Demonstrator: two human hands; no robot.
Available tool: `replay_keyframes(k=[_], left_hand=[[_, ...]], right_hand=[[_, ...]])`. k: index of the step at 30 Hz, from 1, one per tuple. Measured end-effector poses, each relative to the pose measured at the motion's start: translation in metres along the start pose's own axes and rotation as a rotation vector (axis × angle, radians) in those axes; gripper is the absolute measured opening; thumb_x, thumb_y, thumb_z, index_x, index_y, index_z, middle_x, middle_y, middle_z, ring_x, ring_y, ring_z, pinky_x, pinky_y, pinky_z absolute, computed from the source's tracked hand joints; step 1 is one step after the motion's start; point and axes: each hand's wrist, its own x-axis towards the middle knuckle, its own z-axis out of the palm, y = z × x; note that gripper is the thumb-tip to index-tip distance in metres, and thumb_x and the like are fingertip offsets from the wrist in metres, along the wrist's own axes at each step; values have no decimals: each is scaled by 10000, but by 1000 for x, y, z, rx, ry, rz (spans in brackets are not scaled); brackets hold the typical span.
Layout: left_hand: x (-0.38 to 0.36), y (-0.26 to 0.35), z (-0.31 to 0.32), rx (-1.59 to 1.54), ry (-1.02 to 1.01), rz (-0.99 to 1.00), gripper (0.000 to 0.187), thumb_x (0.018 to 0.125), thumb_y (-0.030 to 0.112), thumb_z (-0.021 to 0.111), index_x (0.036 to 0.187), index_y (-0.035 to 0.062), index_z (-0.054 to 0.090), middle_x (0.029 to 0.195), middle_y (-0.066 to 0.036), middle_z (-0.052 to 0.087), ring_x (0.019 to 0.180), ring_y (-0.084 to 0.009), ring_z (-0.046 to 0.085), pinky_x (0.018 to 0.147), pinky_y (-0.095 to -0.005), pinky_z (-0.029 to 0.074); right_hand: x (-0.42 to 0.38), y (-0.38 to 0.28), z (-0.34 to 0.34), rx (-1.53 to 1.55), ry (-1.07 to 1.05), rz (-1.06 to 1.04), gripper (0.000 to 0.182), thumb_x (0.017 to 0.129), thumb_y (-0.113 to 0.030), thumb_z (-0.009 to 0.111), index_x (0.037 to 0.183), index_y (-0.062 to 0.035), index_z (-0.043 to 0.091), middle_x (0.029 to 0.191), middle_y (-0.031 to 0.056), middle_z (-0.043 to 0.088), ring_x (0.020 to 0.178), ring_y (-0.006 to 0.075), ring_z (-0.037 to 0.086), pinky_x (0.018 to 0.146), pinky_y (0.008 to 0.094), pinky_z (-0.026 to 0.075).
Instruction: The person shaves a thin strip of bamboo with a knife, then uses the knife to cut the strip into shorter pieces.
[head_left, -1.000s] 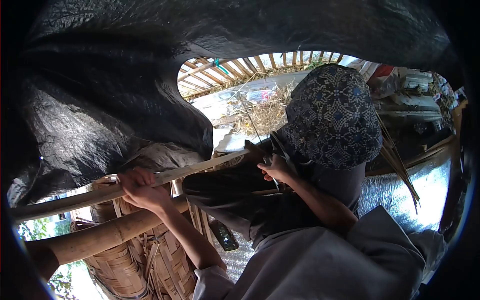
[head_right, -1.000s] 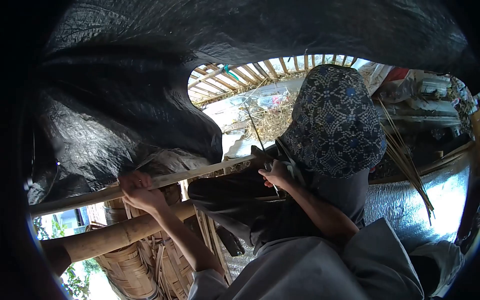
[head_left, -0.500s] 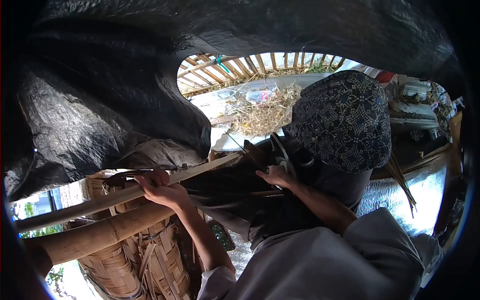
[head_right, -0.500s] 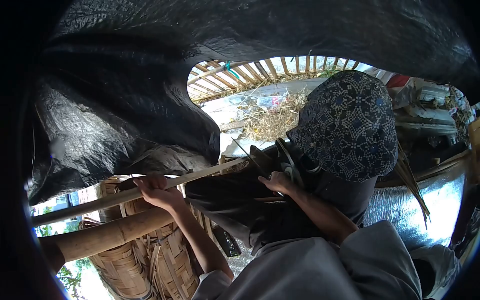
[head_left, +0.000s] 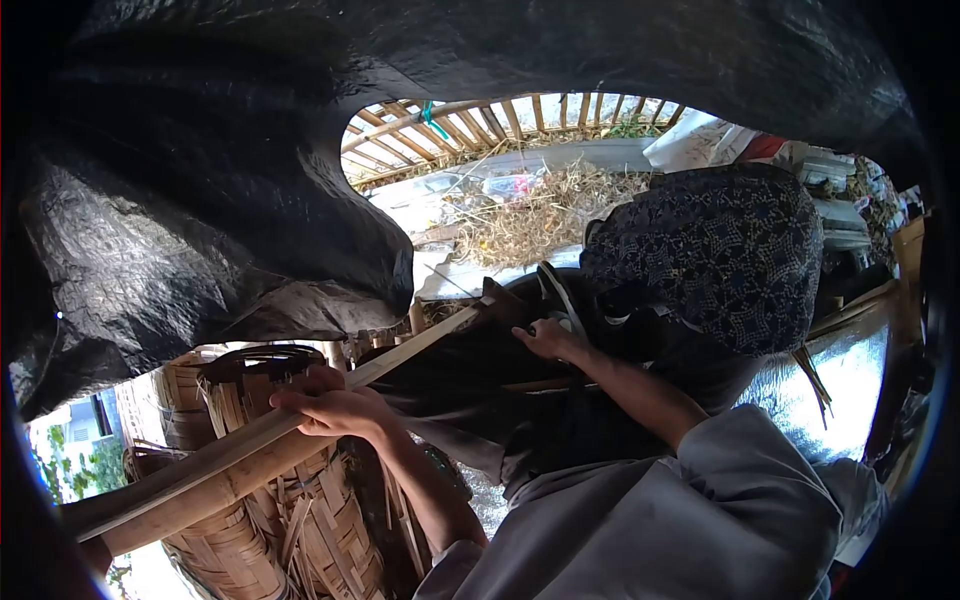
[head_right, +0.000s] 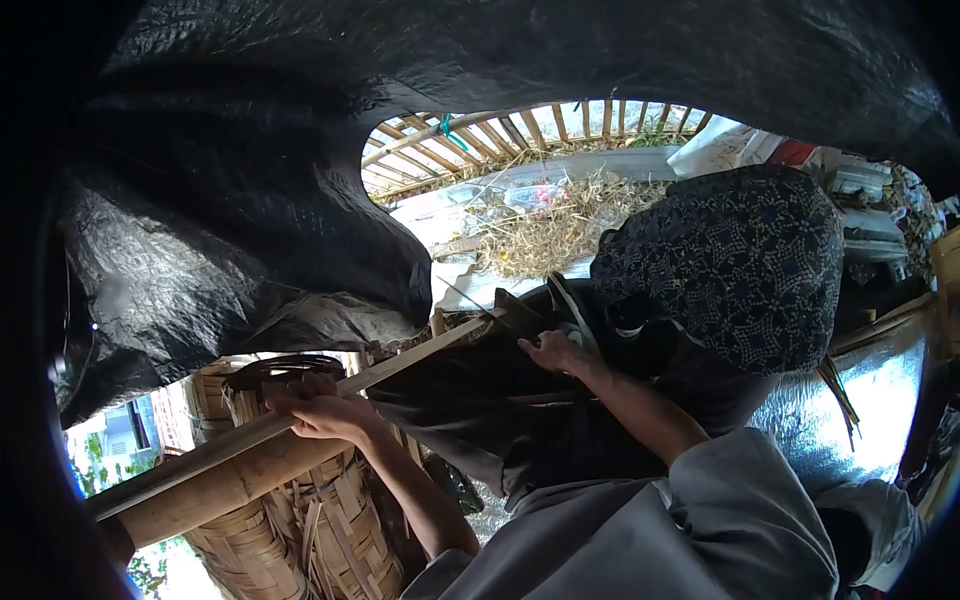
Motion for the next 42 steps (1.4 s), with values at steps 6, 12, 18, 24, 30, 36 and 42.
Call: replay_keyframes(k=[6, 12, 18, 24, 30, 36, 42], left_hand=[[6, 0, 9, 113, 113, -37, 311, 925, 262, 380, 651, 137, 304, 486, 53, 182, 412, -52, 209, 383, -206, 157], [1, 1, 1, -13, -61, -17, 349, 923, 263, 367, 605, 150, 277, 476, 55, 170, 400, -52, 183, 378, -205, 186], [-2, 2, -10, 6, -77, -47, 466, 926, 398, 353, 552, 159, 211, 467, 46, 169, 400, -59, 161, 385, -205, 184], [-16, 12, -8, 74, -65, -25, 485, 919, 423, 358, 543, 162, 197, 466, 45, 167, 402, -62, 158, 389, -205, 172], [-19, 17, -15, 91, -13, -10, 472, 917, 416, 375, 553, 167, 208, 464, 50, 167, 411, -58, 175, 385, -209, 157], [-15, 11, -15, 93, -31, -18, 432, 920, 403, 377, 584, 169, 239, 469, 56, 180, 419, -49, 186, 386, -202, 153], [-16, 16, -9, 94, 5, -22, 435, 937, 326, 345, 552, 165, 223, 450, 50, 212, 390, -48, 188, 373, -214, 150]], right_hand=[[5, -15, -14, -9, -49, 2, 679, 820, -559, 388, 948, 80, 580, 840, 276, 598, 830, 363, 599, 787, 403, 459], [11, -1, -15, -14, -40, -6, 668, 832, -556, 379, 889, 73, 594, 686, 227, 607, 618, 305, 624, 632, 378, 505], [-20, -79, -26, 204, -268, -132, 629, 843, -547, 357, 820, 30, 606, 650, 220, 592, 590, 300, 607, 609, 394, 491], [-6, -35, -5, 56, -153, -213, 682, 837, -589, 308, 858, 17, 622, 830, 255, 602, 897, 342, 587, 818, 405, 450], [-17, -31, -17, 178, -115, 14, 666, 840, -573, 344, 697, 32, 581, 612, 188, 591, 605, 293, 619, 615, 400, 488], [-47, -86, -35, 18, -130, -303, 587, 848, -531, 355, 748, -19, 623, 753, 215, 608, 787, 359, 598, 729, 411, 482], [-16, -29, -11, -57, 43, -145, 518, 823, -518, 395, 841, -64, 644, 829, 180, 622, 841, 352, 587, 758, 425, 463]])
